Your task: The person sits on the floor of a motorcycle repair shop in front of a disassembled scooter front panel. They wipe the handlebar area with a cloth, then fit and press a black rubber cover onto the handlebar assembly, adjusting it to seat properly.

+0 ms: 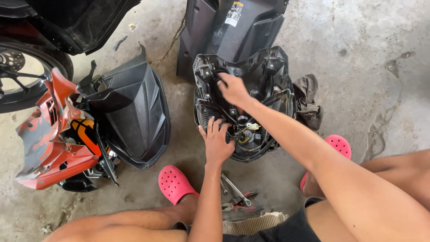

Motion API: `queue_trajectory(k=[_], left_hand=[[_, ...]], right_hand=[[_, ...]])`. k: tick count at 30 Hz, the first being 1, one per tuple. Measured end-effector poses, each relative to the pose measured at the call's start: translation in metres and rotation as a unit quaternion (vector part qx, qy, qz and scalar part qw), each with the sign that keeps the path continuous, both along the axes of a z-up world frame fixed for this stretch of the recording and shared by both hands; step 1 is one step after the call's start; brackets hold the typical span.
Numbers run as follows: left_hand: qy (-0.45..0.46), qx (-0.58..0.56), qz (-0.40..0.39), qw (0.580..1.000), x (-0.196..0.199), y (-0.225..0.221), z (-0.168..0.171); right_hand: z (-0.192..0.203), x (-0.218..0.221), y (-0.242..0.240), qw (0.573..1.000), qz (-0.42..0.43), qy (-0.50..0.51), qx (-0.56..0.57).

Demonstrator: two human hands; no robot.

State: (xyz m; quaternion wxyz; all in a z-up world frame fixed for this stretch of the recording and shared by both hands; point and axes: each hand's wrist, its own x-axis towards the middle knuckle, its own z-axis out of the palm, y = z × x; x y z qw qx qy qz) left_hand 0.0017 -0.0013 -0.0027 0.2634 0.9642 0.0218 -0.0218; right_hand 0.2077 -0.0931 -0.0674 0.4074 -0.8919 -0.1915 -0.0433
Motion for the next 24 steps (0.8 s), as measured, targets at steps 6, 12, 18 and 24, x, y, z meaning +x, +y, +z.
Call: queue_trajectory(k=[6,12,18,24], left_hand=[[0.005,0.002,0.006,1.0,-0.003,0.0,-0.002],[0.022,0.011,0.004,1.0,-0.001,-0.001,0.005],[0.03,0.005,0.004,1.0,0.0,0.0,0.002],[0.022,0.002,0.007,1.0,0.0,-0.001,0.001]], right_hand=[[0.014,-0.02,-0.029,0.983,0.127,0.089,-0.102],[-0.001,-0.004,-0.045,0.959,0.141,0.055,-0.238],[-0.028,0.007,-0.052,0.974,0.128,-0.001,-0.187],[-0.03,0.057,-0.113,0.983,0.104,-0.087,-0.125]])
